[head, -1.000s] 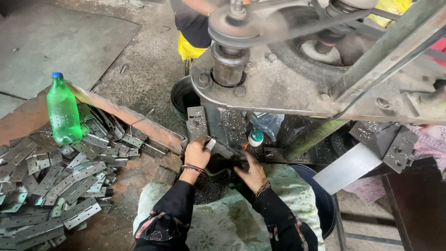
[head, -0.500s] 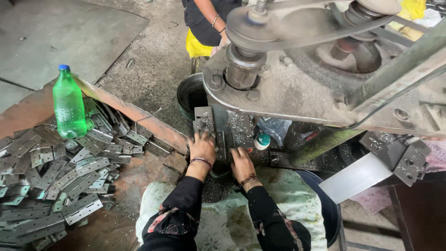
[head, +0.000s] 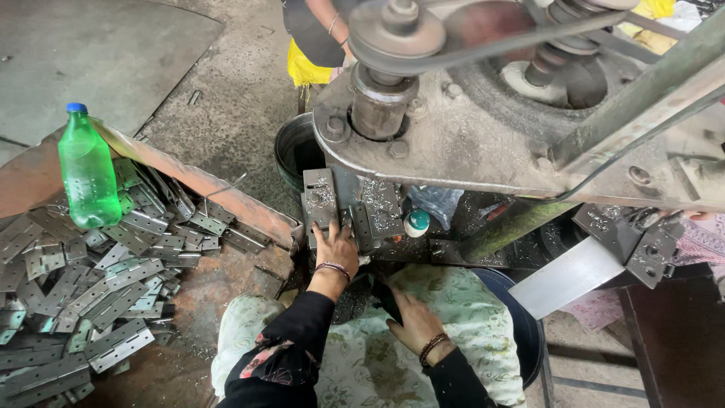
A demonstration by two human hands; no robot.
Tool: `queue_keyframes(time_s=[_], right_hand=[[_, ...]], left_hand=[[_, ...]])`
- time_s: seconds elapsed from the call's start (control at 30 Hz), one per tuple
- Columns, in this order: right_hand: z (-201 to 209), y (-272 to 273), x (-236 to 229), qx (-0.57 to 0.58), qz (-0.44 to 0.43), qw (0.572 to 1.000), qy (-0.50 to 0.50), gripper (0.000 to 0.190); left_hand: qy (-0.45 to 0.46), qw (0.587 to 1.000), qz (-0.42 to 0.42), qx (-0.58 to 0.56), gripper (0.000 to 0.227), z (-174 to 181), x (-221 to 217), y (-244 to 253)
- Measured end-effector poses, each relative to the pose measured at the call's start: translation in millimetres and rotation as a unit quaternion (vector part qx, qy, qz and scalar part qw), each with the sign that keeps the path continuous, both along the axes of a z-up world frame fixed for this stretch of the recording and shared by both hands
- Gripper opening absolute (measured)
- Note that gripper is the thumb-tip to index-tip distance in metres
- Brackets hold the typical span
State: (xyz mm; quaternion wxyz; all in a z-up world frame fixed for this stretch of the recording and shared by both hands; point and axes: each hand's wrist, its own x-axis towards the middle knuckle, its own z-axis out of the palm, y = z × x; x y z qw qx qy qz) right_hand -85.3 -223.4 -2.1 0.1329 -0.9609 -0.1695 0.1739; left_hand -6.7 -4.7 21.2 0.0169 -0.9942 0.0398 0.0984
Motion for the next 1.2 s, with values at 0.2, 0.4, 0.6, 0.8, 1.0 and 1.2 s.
queue_keyframes(time_s=[0.2,0.4,0.6,0.8,1.0,1.2], right_hand=[[-22,-8,2,-0.032,-0.045,0.996,0.074,0.084],[-109,-25,-7,-0.013,-0.08,0.994,0.076,0.077],[-147,-32,-22,0.007,-0.105,0.99,0.093,0.078],[-92,-29,-1,-0.045,-0.055,0.995,0.069,0.077],[-104,-25,-3,-0.02,-0.067,0.997,0.036,0.067],[-146,-33,-21,0.031,-0.083,0.994,0.066,0.078]], left_hand=[[-0.006,1.0,0.015,0.02,0.035,-12,17,-5],[-0.041,0.999,0.025,0.02,0.037,-25,19,-9],[-0.063,0.998,0.02,0.016,0.042,-31,11,-11],[-0.101,0.993,0.055,-0.031,0.04,-48,27,-6],[-0.094,0.993,0.072,-0.029,0.04,-55,54,-3],[-0.089,0.994,0.065,-0.026,0.042,-47,40,-6]])
